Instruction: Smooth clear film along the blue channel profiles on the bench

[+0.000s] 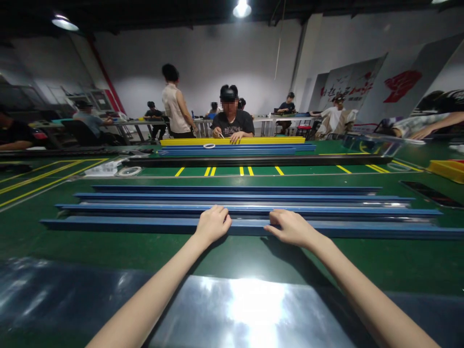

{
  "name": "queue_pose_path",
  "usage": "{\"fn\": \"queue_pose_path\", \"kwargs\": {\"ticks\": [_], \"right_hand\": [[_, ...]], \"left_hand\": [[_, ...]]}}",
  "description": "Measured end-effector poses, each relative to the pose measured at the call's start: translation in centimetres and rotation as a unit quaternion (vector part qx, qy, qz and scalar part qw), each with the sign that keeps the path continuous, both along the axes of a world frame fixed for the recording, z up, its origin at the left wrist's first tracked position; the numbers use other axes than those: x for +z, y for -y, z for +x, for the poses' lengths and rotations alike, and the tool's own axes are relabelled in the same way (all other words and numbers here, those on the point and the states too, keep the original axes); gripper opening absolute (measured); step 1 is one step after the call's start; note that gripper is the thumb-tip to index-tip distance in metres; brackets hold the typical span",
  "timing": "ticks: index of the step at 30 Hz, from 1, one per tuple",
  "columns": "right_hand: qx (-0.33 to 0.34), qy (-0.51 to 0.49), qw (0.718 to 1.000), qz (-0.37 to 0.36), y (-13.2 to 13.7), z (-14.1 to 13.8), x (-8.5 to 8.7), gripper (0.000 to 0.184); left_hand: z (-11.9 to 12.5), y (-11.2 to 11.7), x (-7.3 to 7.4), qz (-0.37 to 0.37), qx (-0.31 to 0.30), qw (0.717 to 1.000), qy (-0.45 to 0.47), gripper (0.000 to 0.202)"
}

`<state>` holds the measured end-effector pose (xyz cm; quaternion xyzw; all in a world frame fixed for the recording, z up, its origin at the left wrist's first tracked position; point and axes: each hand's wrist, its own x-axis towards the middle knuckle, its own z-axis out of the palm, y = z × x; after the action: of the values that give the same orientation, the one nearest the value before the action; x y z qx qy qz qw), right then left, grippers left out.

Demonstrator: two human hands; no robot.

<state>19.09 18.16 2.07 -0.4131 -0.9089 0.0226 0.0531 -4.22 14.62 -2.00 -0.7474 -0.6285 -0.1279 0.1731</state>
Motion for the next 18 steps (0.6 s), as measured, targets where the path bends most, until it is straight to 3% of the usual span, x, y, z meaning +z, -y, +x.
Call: {"fn": "queue_pose_path", "kwargs": {"ticks": [3,7,10,14,18], "right_hand": [[-0.008,-0.018,0.999,-0.046,-2.0,0.4,0.9,0.039],[-0.053,-0.066,0.996,0.037,-5.1,0.2,0.6,0.027],[-0.06,-0.046,0.995,0.068,-7.2,-0.2,-0.5,0.025],[-0.088,-0.037,0.995,0.036,-9.1,-1.0,-1.5,0.028],[-0.11,-0.045,0.993,0.011,-10.2,-1.9,-1.9,0.037]], "left_hand": [[0.1,-0.2,0.9,0.007,-0.006,1.0,0.008,0.016],[-0.1,-2.2,2.2,0.009,0.005,0.999,0.035,0.018],[-1.0,-4.8,2.7,-0.005,0.05,0.997,0.05,0.021],[-2.4,-7.7,2.5,-0.092,0.096,0.989,0.067,0.032],[-3.3,-9.0,1.8,-0.146,0.102,0.981,0.083,0.037]]}}
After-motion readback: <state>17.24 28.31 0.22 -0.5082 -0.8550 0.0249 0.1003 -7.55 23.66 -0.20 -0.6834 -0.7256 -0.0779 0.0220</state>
